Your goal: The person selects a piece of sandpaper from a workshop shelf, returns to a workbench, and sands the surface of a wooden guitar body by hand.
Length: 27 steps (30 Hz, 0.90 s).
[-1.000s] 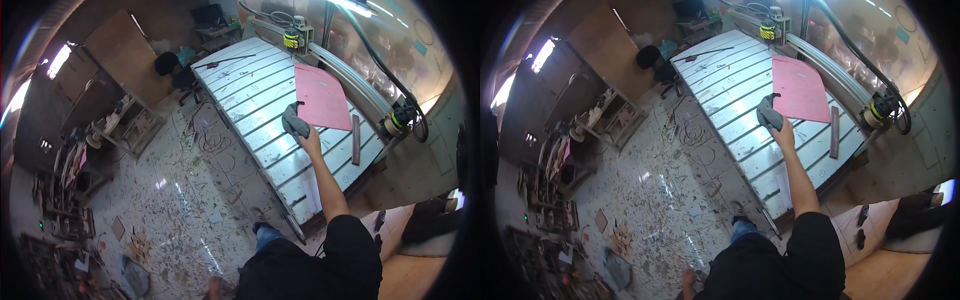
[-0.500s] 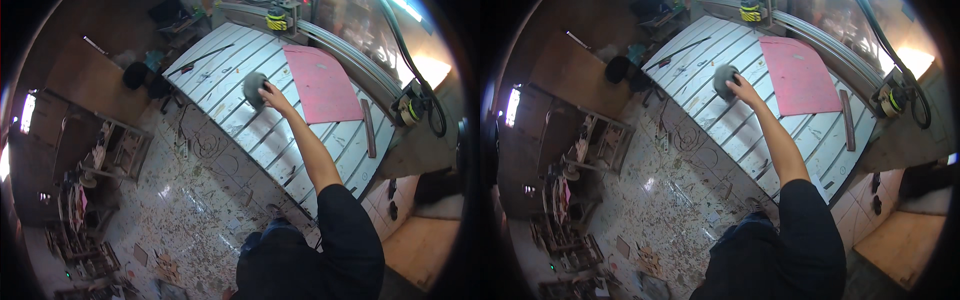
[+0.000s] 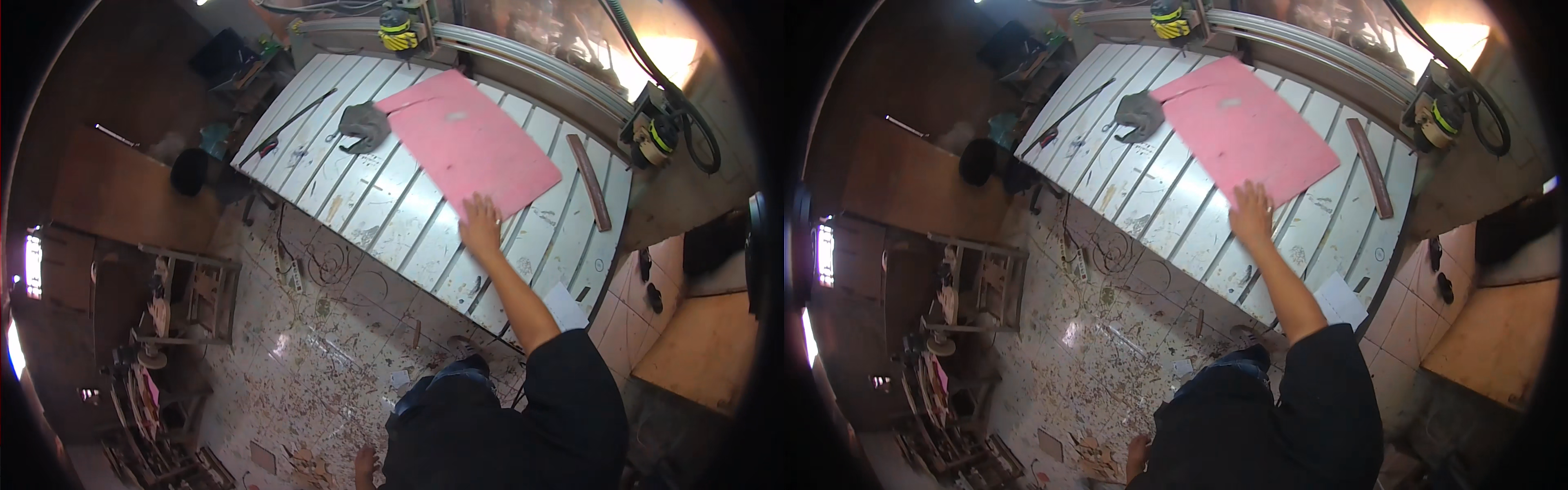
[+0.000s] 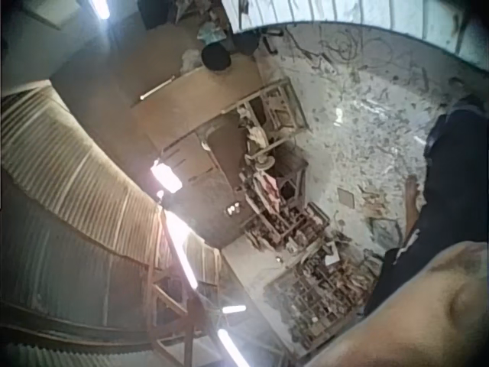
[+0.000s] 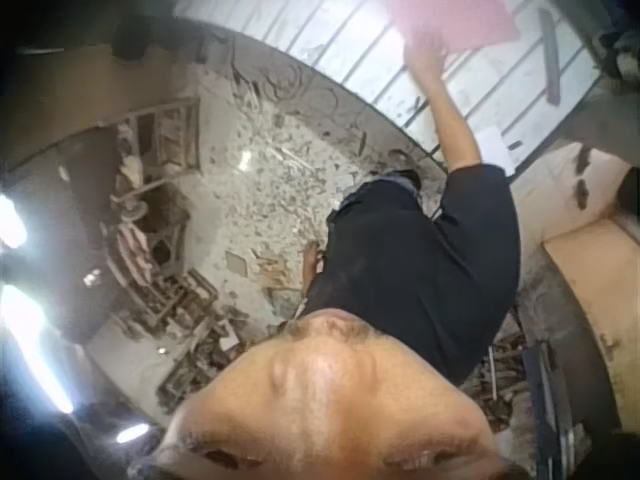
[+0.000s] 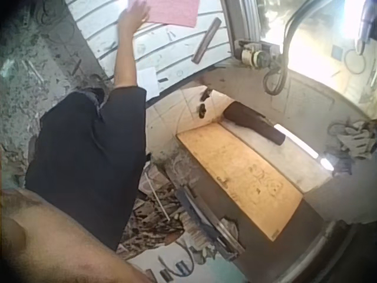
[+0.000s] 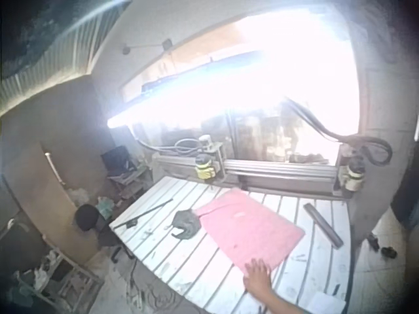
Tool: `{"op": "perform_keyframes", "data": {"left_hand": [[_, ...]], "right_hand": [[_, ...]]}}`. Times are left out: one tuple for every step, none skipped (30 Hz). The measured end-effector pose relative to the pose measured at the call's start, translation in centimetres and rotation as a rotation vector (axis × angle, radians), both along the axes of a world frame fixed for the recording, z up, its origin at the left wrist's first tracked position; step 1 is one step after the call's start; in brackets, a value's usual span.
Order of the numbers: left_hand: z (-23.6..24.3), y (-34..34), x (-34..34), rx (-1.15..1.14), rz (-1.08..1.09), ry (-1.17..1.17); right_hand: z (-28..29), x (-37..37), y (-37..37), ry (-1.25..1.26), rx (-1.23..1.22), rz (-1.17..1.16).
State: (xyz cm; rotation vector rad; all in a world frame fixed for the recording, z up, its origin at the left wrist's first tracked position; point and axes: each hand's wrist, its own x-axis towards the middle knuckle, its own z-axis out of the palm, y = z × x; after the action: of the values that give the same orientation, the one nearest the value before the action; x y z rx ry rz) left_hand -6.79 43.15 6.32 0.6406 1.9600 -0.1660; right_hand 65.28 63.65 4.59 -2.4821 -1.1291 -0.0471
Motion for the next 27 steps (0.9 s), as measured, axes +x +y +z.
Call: {"op": "perform_keyframes", "data": {"left_hand": [[-0.2, 0.4, -0.2, -0.063, -0.028, -0.073], [-0.6, 0.9, -0.1, -0.143, -0.101, -0.01], [-0.5, 1.3, -0.2, -0.157, -0.102, -0.002], [-0.5, 2.0, -0.2, -0.145, -0.167, -0.07], [-0.4, 2.4, -0.1, -0.139, -0.197, -0.106], [-0.1, 2.9, 0.0, -0.131, -0.226, -0.143], [0.1, 3.4, 0.2, -0.114, -0.132, -0.091], [0.3, 3.9, 0.4, -0.097, -0.037, -0.039], [0.6, 4.4, 0.4, -0.093, -0.031, -0.041], [0.7, 5.0, 0.2, -0.069, -0.01, -0.029], [0.8, 5.7, -0.2, -0.027, -0.007, -0.01], [0.7, 6.4, -0.8, -0.045, 0.021, -0.022], [0.5, 7.0, -1.6, -0.013, 0.041, -0.038], [0.0, 7.6, -2.6, 0.009, 0.061, -0.034], [-0.6, 8.4, -3.9, 0.025, 0.09, -0.069], [-1.3, 9.2, -5.4, 0.006, 0.078, -0.074], [-2.2, 9.9, -6.8, -0.005, 0.085, -0.082], [-3.4, 10.6, -8.3, 0.023, 0.161, -0.099], [-4.7, 11.5, -9.8, 0.059, 0.132, -0.153], [-5.8, 11.3, -11.2, 0.068, 0.118, -0.152], [-7.0, 11.3, -12.2, 0.155, 0.22, -0.209], [-8.2, 12.1, -13.5, 0.175, 0.208, -0.171], [-9.1, 12.8, -14.8, 0.168, 0.204, -0.11], [-9.8, 13.3, -16.2, 0.228, 0.287, -0.138], [-10.2, 14.3, -17.8, 0.21, 0.265, -0.115], [-10.3, 15.1, -19.2, 0.152, 0.251, -0.084], [-10.5, 15.4, -20.3, 0.196, 0.307, -0.118]], "right_hand": [[0.2, -2.1, -1.6, 0.009, 0.065, 0.037], [0.7, -3.7, -3.2, 0.042, 0.118, 0.052], [1.2, -5.3, -5.1, 0.084, 0.108, 0.05], [1.7, -6.5, -7.1, 0.089, 0.129, 0.058], [2.2, -7.4, -9.1, 0.13, 0.112, 0.066], [2.6, -8.0, -11.2, 0.161, 0.109, 0.086], [2.9, -8.2, -13.1, 0.152, 0.119, 0.092], [3.1, -8.3, -14.8, 0.168, 0.096, 0.125], [3.1, -8.3, -16.3, 0.157, 0.131, 0.147], [3.1, -8.1, -17.4, 0.163, 0.162, 0.167], [3.0, -7.9, -18.2, 0.16, 0.137, 0.194], [3.0, -7.6, -18.6, 0.154, 0.137, 0.185], [2.9, -7.4, -18.6, 0.141, 0.138, 0.17], [2.9, -7.2, -18.2, 0.134, 0.135, 0.2], [3.0, -7.1, -17.5, 0.087, 0.154, 0.161], [3.1, -7.3, -16.2, 0.028, 0.144, 0.164], [3.3, -7.8, -14.9, 0.05, 0.159, 0.073], [3.5, -8.7, -13.2, 0.069, 0.14, 0.006], [3.8, -9.7, -11.4, 0.082, -0.035, -0.072], [3.6, -11.8, -9.0, -0.143, 0.138, -0.081], [3.6, -13.9, -6.8, -0.075, 0.175, -0.072], [3.0, -16.9, -4.2, -0.05, 0.229, -0.08], [2.5, -20.1, -1.7, -0.087, 0.247, -0.017], [1.5, -24.1, 1.1, -0.093, 0.259, 0.034], [0.6, -28.0, 3.7, -0.084, 0.254, 0.132], [-0.3, -32.2, 6.2, -0.006, 0.255, 0.296], [-1.4, -36.1, 9.0, 0.08, 0.375, 0.542]]}}
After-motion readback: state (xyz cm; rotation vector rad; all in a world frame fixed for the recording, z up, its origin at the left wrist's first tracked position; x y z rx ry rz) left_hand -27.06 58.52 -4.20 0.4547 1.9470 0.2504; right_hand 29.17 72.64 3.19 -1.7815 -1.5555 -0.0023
